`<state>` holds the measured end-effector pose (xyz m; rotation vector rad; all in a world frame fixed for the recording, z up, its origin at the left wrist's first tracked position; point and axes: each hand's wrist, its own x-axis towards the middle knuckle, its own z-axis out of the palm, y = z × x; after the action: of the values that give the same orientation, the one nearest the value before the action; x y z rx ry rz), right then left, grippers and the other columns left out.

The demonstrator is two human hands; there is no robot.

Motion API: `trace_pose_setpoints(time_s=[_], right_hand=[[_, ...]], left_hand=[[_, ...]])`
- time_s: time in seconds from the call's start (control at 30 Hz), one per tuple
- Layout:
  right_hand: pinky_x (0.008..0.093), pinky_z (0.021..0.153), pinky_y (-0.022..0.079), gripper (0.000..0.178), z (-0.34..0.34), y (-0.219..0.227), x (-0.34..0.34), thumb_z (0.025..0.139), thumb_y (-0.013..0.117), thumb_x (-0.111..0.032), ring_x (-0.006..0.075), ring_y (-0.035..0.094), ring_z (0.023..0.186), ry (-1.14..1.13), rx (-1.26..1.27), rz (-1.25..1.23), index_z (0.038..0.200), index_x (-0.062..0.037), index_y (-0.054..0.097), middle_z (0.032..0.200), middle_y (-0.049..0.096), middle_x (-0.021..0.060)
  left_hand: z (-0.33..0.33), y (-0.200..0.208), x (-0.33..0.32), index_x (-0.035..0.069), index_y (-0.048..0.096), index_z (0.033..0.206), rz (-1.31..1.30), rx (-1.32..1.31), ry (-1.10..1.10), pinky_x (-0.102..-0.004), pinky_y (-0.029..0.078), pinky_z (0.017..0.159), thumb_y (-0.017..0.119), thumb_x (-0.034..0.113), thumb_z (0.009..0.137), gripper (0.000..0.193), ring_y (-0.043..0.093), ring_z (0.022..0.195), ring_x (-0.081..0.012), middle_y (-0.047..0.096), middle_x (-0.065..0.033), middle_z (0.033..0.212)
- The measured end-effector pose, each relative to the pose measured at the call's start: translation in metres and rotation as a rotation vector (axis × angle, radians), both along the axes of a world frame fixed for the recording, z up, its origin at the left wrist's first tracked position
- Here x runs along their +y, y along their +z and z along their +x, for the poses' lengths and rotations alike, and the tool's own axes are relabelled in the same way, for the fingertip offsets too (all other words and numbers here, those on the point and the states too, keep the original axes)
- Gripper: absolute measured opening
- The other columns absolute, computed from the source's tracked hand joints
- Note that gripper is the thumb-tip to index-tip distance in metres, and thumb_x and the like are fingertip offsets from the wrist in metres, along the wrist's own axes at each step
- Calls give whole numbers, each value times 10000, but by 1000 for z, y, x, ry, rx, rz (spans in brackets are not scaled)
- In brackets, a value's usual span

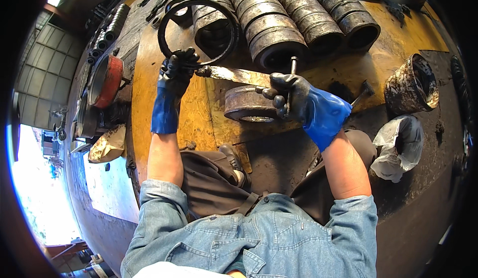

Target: The person uses a hammer and a flat tool to remove material from metal rings while sitting on the floor, and subsequently handles a large circular frame and a smaller metal cylinder.

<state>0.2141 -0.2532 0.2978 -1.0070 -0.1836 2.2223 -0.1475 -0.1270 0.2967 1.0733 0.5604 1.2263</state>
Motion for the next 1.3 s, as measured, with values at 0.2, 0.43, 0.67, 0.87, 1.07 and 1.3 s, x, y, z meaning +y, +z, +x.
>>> trace_pose_setpoints(time_s=[0.2, 0.43, 0.67, 0.87, 1.07, 1.3], right_hand=[[272, 405, 401, 138, -10, -4, 0, 968, 599, -349, 112, 576, 503, -6, 43, 10, 910, -242, 533, 840, 664, 61], [285, 427, 396, 197, -7, -13, 0, 965, 602, -375, 123, 566, 497, -9, 97, 23, 931, -197, 525, 824, 662, 70], [303, 438, 397, 212, -10, -13, -1, 962, 607, -396, 122, 570, 505, 16, 165, 102, 906, -205, 533, 806, 665, 76], [315, 431, 388, 243, -5, -17, 0, 951, 619, -427, 129, 573, 513, 16, 178, 59, 937, -191, 564, 793, 670, 49], [276, 427, 393, 305, 11, -22, -2, 955, 617, -400, 104, 554, 495, -18, 250, 50, 1097, -130, 604, 794, 679, 36], [277, 460, 378, 349, 37, -12, 1, 967, 587, -416, 77, 523, 519, -100, 282, 154, 1124, -108, 637, 788, 670, -12]], left_hand=[[4, -8, -2, 80, 609, 1203, 17, -4, -70, -505, 548, 883, 623, 378, 967, 381, 646, 1115, -359, 640, -192, 1265], [20, 2, -14, 114, 622, 1240, -71, -174, -211, -454, 538, 891, 552, 356, 1007, 342, 596, 1205, -369, 618, -169, 1318], [23, -1, -14, 125, 641, 1231, -70, -178, -201, -443, 531, 904, 537, 346, 1017, 325, 572, 1243, -353, 621, -155, 1323], [21, 1, -12, 94, 640, 1215, -66, -224, -181, -406, 540, 832, 526, 331, 1025, 325, 611, 1181, -323, 629, -153, 1312], [7, -3, -4, 92, 640, 1157, -192, -292, -97, -373, 543, 763, 542, 282, 1019, 254, 651, 1112, -299, 657, -134, 1277], [-2, -14, 10, 102, 646, 1098, -298, -334, 19, -368, 558, 703, 578, 248, 1004, 187, 682, 1033, -297, 693, -124, 1202]])
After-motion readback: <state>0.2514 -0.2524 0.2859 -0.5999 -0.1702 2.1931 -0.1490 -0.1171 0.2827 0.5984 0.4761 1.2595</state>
